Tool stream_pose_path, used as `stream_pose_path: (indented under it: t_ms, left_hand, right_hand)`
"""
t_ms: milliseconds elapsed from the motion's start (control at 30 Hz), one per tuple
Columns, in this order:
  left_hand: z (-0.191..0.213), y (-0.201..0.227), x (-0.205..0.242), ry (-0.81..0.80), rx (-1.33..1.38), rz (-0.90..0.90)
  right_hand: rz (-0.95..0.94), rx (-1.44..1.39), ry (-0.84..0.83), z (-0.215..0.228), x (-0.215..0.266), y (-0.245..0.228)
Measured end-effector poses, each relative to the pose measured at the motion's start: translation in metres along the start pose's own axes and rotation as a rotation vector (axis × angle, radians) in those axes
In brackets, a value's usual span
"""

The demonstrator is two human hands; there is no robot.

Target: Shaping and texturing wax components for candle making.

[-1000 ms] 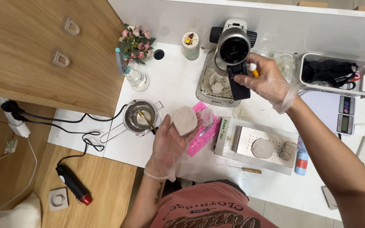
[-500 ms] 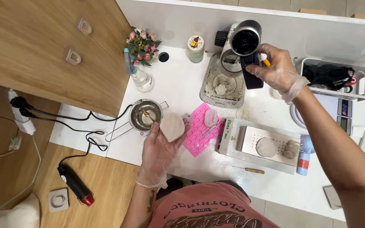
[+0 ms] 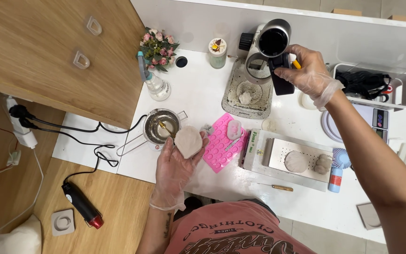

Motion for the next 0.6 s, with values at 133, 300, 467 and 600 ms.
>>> stream_pose_path:
  t_ms: [133,300,467,600]
  left_hand:
    - [-0.007,0.001,0.002,0.001,-0.038,-0.002]
    - [-0.013,-0.001,0.001,0.061,-0.174,0.009]
    - [-0.03,-0.01,-0.01,0.092,-0.247,0.045]
    - [-0.047,-0.023,-0.022,0.06,-0.232,0.09]
  right_hand:
    - [-0.002,-0.004,0.037,0.021,0.005,0.018]
    - [-0.109,0.179,0.169,0.087,0.025,0.075]
    - [-0.47,0.55,0.277,0.177,0.043,0.192]
    - [-0.643,0.957,0.241,0.228,0.046,0.268]
Point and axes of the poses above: each hand's wrist, its own x-axis away from the middle knuckle, its own z-axis out of the back of the hand, y = z × x, the point moved 4 cm from there along -x, towards the middle knuckle, and after that the axes turned 13 degrees about -x, right-handed, at the moved point
